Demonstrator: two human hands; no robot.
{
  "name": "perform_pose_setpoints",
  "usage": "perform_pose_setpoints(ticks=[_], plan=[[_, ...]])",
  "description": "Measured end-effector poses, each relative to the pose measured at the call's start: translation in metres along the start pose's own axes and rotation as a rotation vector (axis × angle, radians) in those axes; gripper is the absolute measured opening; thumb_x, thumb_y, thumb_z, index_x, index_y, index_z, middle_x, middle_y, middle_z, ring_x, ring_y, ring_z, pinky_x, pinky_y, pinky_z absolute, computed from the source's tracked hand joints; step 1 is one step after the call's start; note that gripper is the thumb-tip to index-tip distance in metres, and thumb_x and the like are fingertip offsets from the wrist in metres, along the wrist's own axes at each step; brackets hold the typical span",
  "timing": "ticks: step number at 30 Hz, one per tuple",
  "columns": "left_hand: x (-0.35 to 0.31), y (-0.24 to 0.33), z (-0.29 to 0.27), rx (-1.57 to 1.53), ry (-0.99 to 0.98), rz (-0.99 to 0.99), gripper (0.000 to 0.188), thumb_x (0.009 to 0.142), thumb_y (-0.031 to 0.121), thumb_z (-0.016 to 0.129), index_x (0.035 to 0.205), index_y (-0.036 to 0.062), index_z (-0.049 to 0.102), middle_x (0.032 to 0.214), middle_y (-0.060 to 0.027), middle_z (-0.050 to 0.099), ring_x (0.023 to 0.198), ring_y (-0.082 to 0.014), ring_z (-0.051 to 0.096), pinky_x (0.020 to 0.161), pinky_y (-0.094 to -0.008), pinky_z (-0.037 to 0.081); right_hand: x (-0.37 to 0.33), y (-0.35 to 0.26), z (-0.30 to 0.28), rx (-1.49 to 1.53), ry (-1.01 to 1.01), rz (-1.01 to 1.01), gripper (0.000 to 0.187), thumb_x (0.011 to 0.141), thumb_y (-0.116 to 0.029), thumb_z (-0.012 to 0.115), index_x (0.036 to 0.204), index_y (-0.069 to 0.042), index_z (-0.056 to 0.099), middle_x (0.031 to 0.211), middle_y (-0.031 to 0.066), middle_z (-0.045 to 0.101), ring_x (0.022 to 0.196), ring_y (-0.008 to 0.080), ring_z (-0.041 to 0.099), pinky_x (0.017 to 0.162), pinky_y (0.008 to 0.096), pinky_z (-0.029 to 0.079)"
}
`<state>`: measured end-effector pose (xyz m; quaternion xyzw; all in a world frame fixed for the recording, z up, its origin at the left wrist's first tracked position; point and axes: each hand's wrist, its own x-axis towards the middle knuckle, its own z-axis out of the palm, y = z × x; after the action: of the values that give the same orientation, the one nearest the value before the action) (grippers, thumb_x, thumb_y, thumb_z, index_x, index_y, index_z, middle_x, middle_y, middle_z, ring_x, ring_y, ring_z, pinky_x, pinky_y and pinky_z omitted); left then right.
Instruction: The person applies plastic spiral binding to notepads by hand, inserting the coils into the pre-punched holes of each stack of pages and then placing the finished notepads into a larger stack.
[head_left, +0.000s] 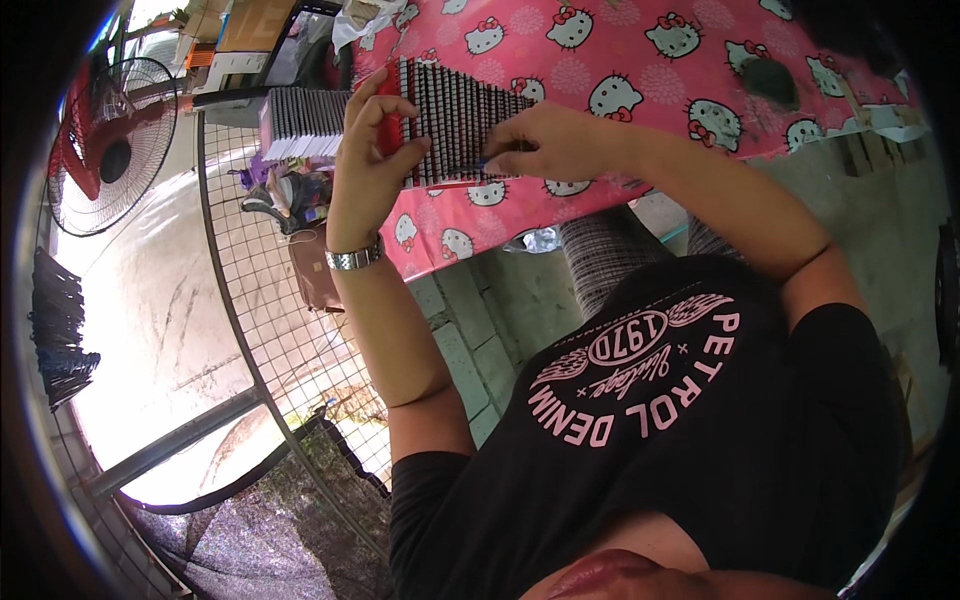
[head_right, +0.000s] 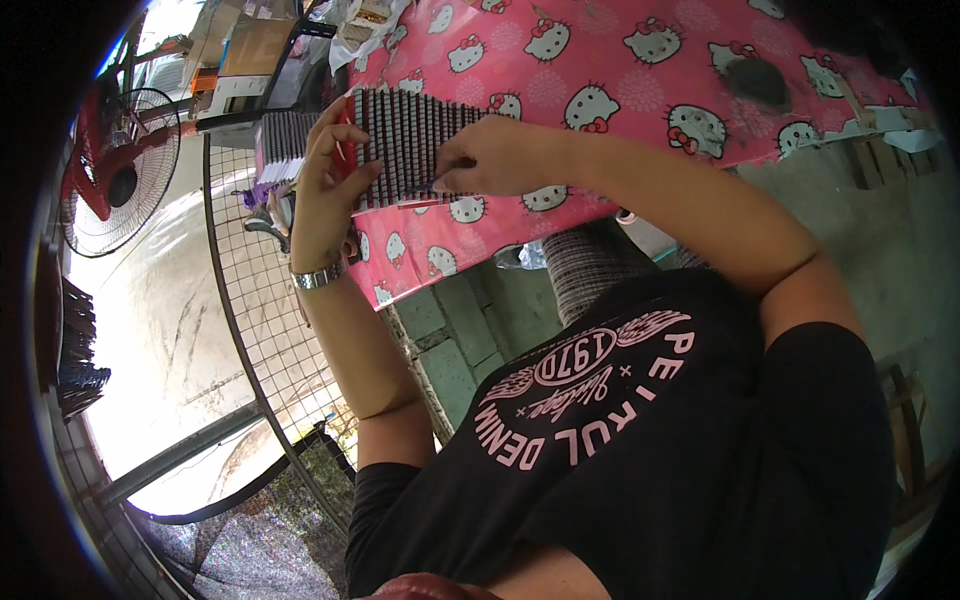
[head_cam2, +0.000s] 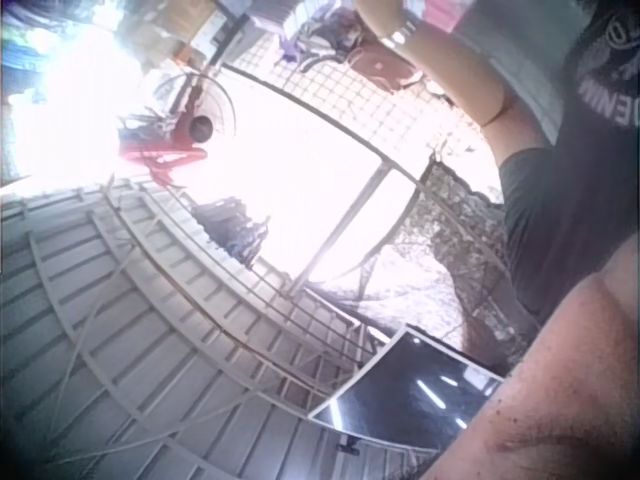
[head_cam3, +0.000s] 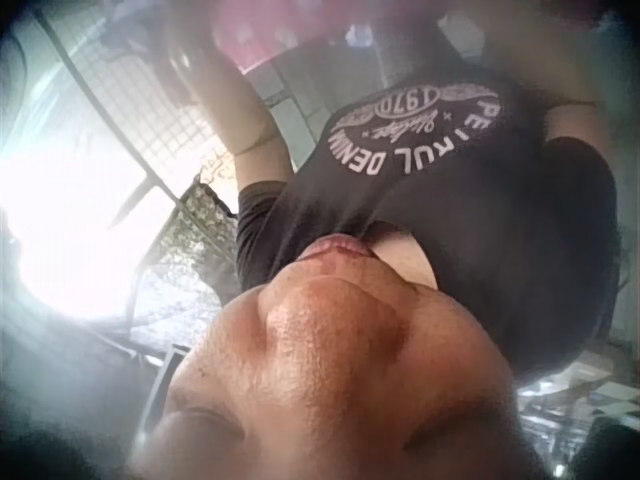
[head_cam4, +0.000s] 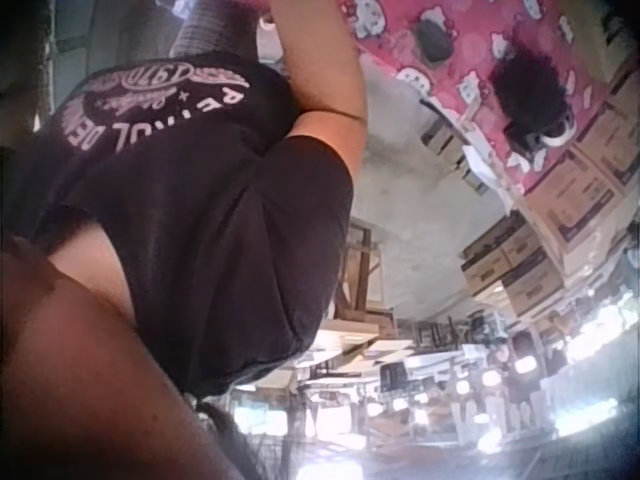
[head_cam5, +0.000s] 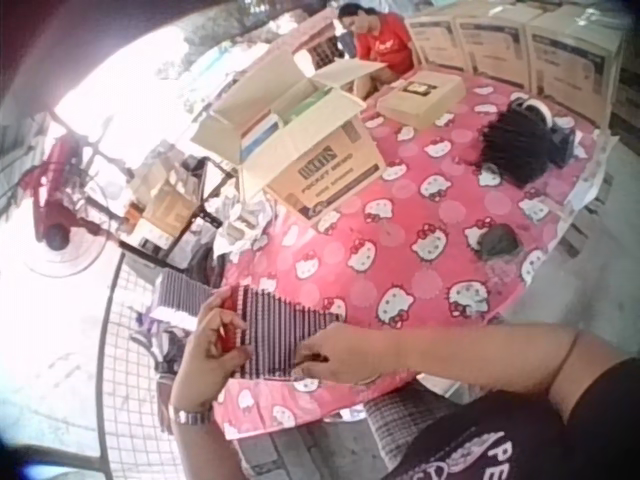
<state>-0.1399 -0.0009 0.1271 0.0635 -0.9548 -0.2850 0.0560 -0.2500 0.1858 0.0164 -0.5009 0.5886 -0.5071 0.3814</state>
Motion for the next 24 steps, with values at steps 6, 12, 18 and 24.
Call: perform_pose_setpoints(ticks=[6,12,18,24], plan=[[0.001,-0.004,0.000,-0.078,-0.001,-0.018,0.035,0.070,-0.004,0.072,0.101,0.0069,0.059,0.147,-0.0134,0.037,0.136,-0.0275,0.037,0.107,-0.0371,0.034,0.001,0.016,0.004,-0.434,0.243,-0.340,0.034,0.089,-0.027,0.064,0.111,-0.002,0.065,0.104,0.0153,0.066,0.095,0.0301,0.063,0.083,0.0380,0.050],[-0.002,0.000,-0.001,-0.023,0.001,-0.023,0.034,0.070,-0.004,0.071,0.100,0.0063,0.059,0.147,-0.0133,0.037,0.134,-0.0273,0.039,0.106,-0.0368,0.035,0.003,0.006,-0.001,-0.040,-0.059,0.047,0.035,0.081,-0.026,0.071,0.109,-0.005,0.067,0.104,0.0105,0.064,0.103,0.0281,0.059,0.090,0.0389,0.047],[0.002,-0.002,0.000,-0.018,-0.003,0.017,0.034,0.071,-0.005,0.071,0.100,0.0061,0.060,0.146,-0.0131,0.038,0.133,-0.0270,0.040,0.105,-0.0365,0.036,0.003,0.026,0.003,-0.447,0.237,-0.339,0.035,0.088,-0.028,0.066,0.110,-0.002,0.066,0.100,0.0143,0.068,0.093,0.0260,0.064,0.082,0.0364,0.050],[0.000,-0.003,-0.001,-0.035,0.000,0.006,0.034,0.071,-0.005,0.071,0.100,0.0063,0.059,0.146,-0.0133,0.039,0.133,-0.0264,0.040,0.104,-0.0365,0.036,0.006,0.006,-0.005,-0.107,-0.109,0.098,0.034,0.078,-0.023,0.073,0.108,-0.006,0.068,0.103,0.0108,0.064,0.100,0.0260,0.061,0.087,0.0390,0.048]])
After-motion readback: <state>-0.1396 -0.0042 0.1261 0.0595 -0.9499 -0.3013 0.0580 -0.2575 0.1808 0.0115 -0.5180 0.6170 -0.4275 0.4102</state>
